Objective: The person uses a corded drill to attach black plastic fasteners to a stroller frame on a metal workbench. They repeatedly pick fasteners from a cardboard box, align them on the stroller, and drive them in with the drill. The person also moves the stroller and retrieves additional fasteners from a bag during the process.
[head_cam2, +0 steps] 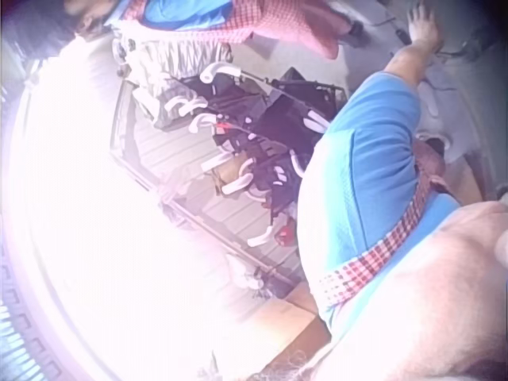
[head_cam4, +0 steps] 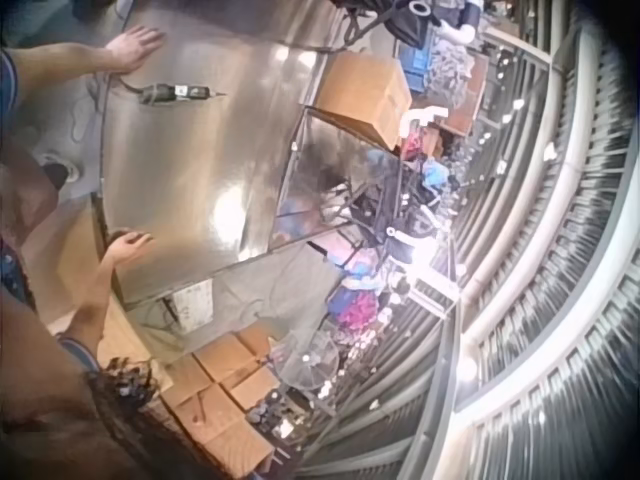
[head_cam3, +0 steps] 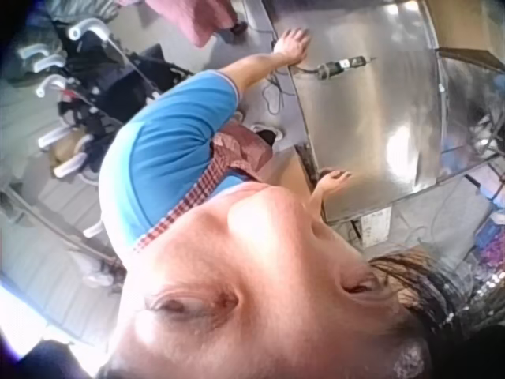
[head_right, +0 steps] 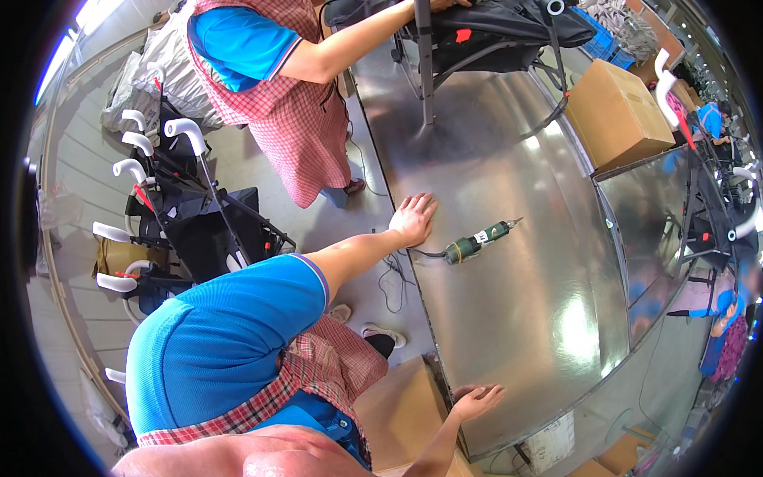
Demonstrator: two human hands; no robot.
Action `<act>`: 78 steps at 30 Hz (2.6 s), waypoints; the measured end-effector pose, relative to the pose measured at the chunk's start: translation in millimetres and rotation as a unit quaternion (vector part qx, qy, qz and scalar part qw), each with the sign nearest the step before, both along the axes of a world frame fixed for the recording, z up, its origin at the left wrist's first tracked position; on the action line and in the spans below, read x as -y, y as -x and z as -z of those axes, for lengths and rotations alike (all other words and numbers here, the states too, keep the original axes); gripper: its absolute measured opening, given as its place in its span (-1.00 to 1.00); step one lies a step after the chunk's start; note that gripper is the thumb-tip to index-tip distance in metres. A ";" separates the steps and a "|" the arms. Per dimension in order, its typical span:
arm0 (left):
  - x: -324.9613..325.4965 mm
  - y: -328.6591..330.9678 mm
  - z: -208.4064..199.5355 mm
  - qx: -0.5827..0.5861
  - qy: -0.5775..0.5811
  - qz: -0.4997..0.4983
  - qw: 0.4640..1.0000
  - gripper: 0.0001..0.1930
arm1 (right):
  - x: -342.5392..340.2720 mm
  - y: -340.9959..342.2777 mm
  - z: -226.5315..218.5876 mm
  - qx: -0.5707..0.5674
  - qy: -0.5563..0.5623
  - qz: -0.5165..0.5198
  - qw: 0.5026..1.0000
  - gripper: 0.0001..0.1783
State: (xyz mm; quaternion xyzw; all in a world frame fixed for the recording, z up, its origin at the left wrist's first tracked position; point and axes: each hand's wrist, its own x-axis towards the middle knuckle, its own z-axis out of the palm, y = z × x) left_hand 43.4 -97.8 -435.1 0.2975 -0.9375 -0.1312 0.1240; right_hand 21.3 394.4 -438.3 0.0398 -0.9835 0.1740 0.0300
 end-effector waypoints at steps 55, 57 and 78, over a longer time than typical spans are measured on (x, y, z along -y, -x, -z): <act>2.1 -0.9 5.9 -0.032 0.028 0.004 0.999 -0.49 | -2.4 -1.4 9.9 -0.014 0.045 0.005 0.999 -0.43; 2.7 -1.3 5.0 -0.034 0.027 0.004 0.999 -0.49 | -3.6 -1.5 11.3 -0.018 0.043 0.001 0.999 -0.43; 5.6 1.1 -2.0 0.057 0.016 0.017 0.998 -0.42 | -6.2 -2.6 24.0 -0.041 0.032 -0.006 0.999 -0.44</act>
